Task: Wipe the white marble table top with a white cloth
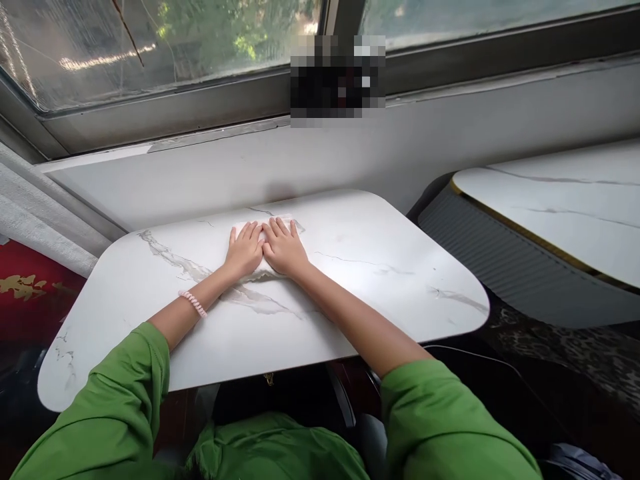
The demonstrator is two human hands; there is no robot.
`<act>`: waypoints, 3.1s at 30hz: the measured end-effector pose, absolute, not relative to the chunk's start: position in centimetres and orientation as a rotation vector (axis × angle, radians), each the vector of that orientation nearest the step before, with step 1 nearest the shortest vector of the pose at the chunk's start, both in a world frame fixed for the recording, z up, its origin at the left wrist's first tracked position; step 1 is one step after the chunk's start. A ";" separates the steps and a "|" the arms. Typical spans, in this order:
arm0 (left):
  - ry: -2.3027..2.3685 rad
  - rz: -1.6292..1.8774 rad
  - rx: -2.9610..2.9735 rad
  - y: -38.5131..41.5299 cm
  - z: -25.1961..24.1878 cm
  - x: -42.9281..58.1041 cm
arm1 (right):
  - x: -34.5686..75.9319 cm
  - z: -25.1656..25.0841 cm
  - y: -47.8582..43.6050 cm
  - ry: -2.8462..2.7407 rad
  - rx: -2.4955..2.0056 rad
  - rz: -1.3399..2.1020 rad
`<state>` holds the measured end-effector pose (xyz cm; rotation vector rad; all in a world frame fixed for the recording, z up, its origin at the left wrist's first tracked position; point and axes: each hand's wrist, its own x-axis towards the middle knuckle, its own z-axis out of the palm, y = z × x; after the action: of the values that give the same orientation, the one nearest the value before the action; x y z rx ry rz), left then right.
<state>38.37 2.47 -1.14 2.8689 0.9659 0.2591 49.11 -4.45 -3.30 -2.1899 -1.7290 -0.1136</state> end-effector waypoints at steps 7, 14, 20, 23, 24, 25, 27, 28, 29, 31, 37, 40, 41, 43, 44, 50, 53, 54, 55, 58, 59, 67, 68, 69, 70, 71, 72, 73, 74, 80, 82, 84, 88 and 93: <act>0.966 0.300 2.894 8.4 -1.2 41.1 | 51.4 -3.0 1.4 -1.662 -2.234 -0.080; 1.075 0.346 2.864 11.0 -1.4 43.3 | 53.4 -2.8 4.4 -1.682 -2.220 -0.080; 1.079 0.349 2.866 10.6 -1.5 42.9 | 53.5 -3.2 4.0 -1.727 -2.188 -0.131; 1.094 0.348 2.859 9.7 -1.3 42.3 | 53.1 -3.2 3.3 -1.751 -2.167 -0.143; 1.100 0.349 2.857 9.2 -1.2 42.0 | 52.8 -3.1 2.9 -1.757 -2.162 -0.148; 1.103 0.347 2.857 8.8 -1.2 41.7 | 52.6 -3.1 2.5 -1.763 -2.160 -0.154; 1.098 0.333 2.868 7.6 -1.1 40.9 | 51.8 -3.0 1.2 -1.772 -2.168 -0.164; 1.089 0.325 2.877 6.9 -1.1 40.4 | 51.3 -3.0 0.4 -1.777 -2.175 -0.168; 1.074 0.316 2.887 6.1 -1.2 39.8 | 50.7 -3.0 -0.5 -1.780 -2.182 -0.173; 1.029 0.305 2.913 4.3 -1.2 38.3 | 49.2 -3.0 -2.8 -1.787 -2.189 -0.191; 0.903 0.270 2.984 -3.3 -1.0 32.0 | 43.5 -3.4 -11.2 -1.880 -2.113 -0.306; 0.889 0.254 3.007 -7.0 -0.7 29.0 | 41.2 -3.4 -14.8 -1.964 -1.990 -0.366; 0.870 0.246 3.021 -8.0 -0.6 28.1 | 40.7 -3.3 -15.8 -1.974 -1.954 -0.393; 0.833 0.234 3.045 -9.7 -0.6 26.8 | 39.8 -3.1 -17.3 -1.991 -1.895 -0.433; 0.824 0.231 3.054 -10.3 -0.6 26.3 | 39.6 -3.0 -17.9 -2.002 -1.870 -0.439; 0.804 0.234 3.076 -11.7 -0.5 25.3 | 39.5 -2.7 -19.0 -2.031 -1.787 -0.386; 0.791 0.194 3.082 -11.0 -0.2 25.6 | 40.2 -2.4 -18.2 -2.029 -1.774 -0.289; 0.797 0.178 3.070 -10.6 -0.1 25.7 | 40.4 -2.3 -17.8 -2.028 -1.772 -0.244; 0.811 0.159 3.049 -10.1 0.0 25.9 | 40.7 -2.2 -17.3 -2.027 -1.772 -0.199; 0.876 0.097 2.958 -8.4 0.3 26.5 | 41.1 -2.0 -15.3 -2.015 -1.809 -0.117; 0.902 0.085 2.928 -7.7 0.3 26.8 | 41.2 -2.0 -14.5 -2.010 -1.831 -0.107; 1.010 0.184 2.877 3.1 -0.6 30.1 | 43.0 -2.7 -3.2 -1.968 -1.902 -0.139; 1.014 0.213 2.884 4.7 -0.7 30.6 | 43.3 -2.7 -1.6 -1.956 -1.907 -0.145; 1.020 0.240 2.892 6.2 -0.8 31.0 | 43.6 -2.7 0.0 -1.945 -1.910 -0.149; 1.026 0.266 2.901 7.7 -0.8 31.3 | 43.8 -2.7 1.6 -1.937 -1.910 -0.152; 1.031 0.287 2.909 9.0 -0.9 31.6 | 44.0 -2.7 2.9 -1.932 -1.909 -0.153; 1.032 0.302 2.914 10.2 -0.9 31.8 | 44.2 -2.7 4.2 -1.930 -1.907 -0.154; 1.029 0.313 2.917 11.2 -0.8 32.0 | 44.4 -2.6 5.2 -1.928 -1.906 -0.155; 1.027 0.322 2.916 12.1 -0.8 32.2 | 44.5 -2.6 6.2 -1.927 -1.908 -0.156; 1.061 0.349 2.897 14.9 -1.0 32.9 | 45.2 -2.7 8.9 -1.928 -1.898 -0.165; 1.069 0.326 2.899 15.1 -1.1 33.0 | 45.3 -2.8 9.0 -1.933 -1.901 -0.169; 1.065 0.282 2.916 15.0 -1.1 32.9 | 45.4 -3.0 8.9 -1.938 -1.910 -0.169; 1.063 0.201 2.956 14.1 -1.0 32.4 | 45.0 -2.9 8.1 -1.956 -1.920 -0.139; 1.077 0.157 2.983 11.3 -0.8 30.7 | 43.4 -2.6 5.3 -1.990 -1.930 -0.095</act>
<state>30.68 11.26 -0.79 2.9833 1.0767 0.1565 43.45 5.33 -2.55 -1.9303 -1.9901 -0.0952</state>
